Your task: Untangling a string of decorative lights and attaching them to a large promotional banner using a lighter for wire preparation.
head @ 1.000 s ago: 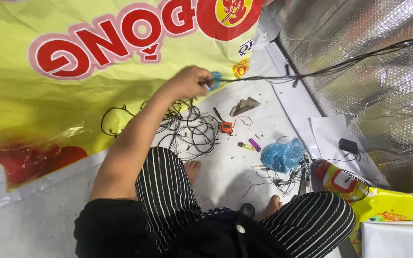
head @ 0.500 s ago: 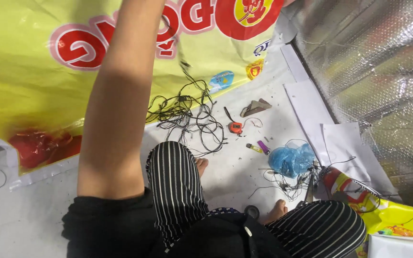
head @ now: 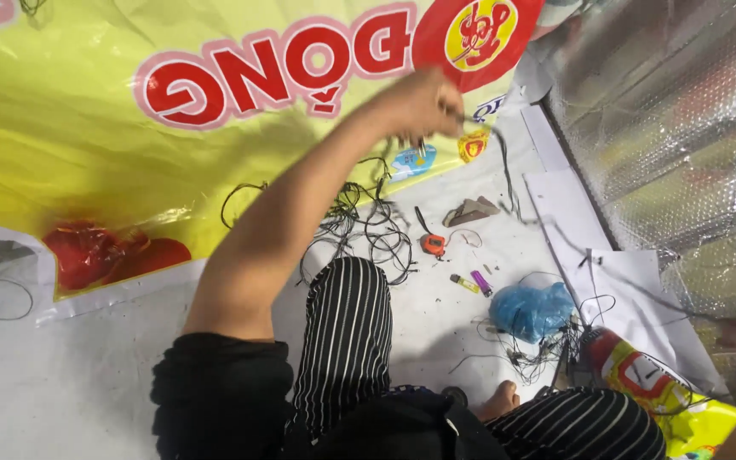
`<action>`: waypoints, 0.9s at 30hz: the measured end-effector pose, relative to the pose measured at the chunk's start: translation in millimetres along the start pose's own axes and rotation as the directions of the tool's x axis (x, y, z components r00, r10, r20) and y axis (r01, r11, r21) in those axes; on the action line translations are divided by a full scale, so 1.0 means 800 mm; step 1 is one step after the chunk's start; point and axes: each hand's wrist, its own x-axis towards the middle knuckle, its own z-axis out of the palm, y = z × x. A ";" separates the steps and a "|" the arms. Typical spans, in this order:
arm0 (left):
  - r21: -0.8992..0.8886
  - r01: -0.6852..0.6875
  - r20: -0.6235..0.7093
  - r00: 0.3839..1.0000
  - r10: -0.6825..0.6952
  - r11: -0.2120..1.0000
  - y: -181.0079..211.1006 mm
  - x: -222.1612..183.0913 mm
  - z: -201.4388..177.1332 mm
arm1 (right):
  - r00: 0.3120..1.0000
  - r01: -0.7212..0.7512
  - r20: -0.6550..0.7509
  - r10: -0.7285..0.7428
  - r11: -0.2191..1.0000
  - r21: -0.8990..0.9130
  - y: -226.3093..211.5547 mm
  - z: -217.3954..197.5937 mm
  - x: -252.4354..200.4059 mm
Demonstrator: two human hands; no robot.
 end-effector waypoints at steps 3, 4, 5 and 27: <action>-0.178 -0.013 0.055 0.998 0.023 0.984 -0.016 0.002 0.036 | 0.955 -0.292 -0.077 0.287 0.861 -0.417 -0.037 0.051 -0.014; -0.178 -0.017 0.057 0.998 0.028 0.984 -0.010 -0.001 0.041 | 0.954 -0.296 -0.081 0.289 0.860 -0.416 -0.051 0.065 -0.025; -0.260 0.016 0.117 0.993 0.015 0.965 -0.005 -0.004 0.046 | 0.950 -0.290 -0.051 0.307 0.812 -0.507 -0.065 0.080 -0.035; -0.135 -0.378 -0.319 0.892 0.321 0.916 -0.072 0.000 0.137 | 0.852 0.306 0.408 -0.328 0.944 0.121 -0.686 0.134 -0.110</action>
